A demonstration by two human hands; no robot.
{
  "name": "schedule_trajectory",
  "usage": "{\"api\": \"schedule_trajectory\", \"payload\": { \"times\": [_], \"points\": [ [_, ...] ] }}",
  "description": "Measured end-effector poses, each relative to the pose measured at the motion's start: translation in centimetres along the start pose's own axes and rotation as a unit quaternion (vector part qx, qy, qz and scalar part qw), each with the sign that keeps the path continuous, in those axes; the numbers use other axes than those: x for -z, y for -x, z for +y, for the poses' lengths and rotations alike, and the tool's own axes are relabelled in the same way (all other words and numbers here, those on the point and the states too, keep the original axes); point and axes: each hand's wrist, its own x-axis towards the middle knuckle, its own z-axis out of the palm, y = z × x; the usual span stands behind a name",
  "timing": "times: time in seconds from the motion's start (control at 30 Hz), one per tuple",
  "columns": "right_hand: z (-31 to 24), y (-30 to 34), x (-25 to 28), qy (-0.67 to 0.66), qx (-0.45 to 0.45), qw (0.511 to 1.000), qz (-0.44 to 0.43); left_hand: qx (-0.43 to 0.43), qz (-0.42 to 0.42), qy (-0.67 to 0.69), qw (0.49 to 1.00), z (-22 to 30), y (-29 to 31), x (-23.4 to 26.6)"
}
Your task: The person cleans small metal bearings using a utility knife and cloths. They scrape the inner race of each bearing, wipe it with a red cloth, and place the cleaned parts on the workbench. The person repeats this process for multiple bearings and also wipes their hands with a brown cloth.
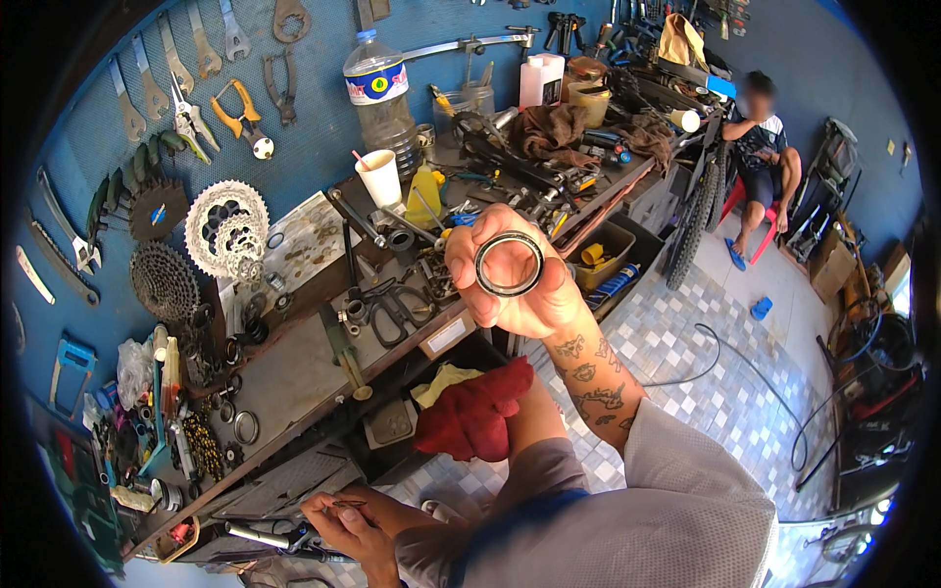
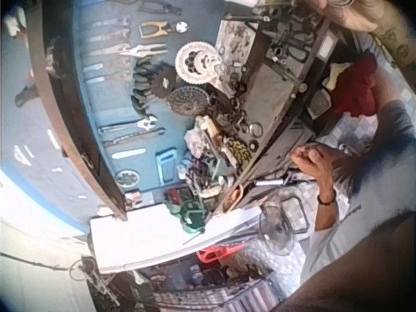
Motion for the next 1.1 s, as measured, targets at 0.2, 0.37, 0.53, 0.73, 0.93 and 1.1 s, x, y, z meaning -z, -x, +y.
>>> {"api": "schedule_trajectory", "payload": {
  "times": [0.2, 0.37, 0.53, 0.73, 0.93, 1.1],
  "points": [
    [0.7, 0.0, 0.7, -0.08, 0.039, 0.995, -0.048, 0.009, 0.021, -0.017, 1.0, -0.3, 0.1, 0.0],
    [0.8, 0.0, 0.8, -0.08, 0.041, 0.995, -0.049, 0.03, 0.002, -0.001, 1.0, -0.5, 0.3, 0.4],
    [0.8, -0.2, 0.8, -0.083, 0.042, 0.994, -0.052, 0.025, 0.006, -0.015, 1.0, -0.8, 0.4, 0.5],
    [0.8, -0.1, 0.8, -0.081, 0.038, 0.995, -0.047, 0.024, 0.006, -0.007, 1.0, -1.0, 0.5, 0.6],
    [0.7, -0.1, 0.5, -0.052, 0.033, 0.998, -0.023, 0.039, -0.004, 0.011, 0.999, -0.8, 0.4, 0.5],
    [0.9, 1.0, -0.1, 0.041, 0.0, 0.998, 0.041, 0.0, -0.053, -0.057, 0.997, 3.2, -1.8, 1.8]
  ]
}}
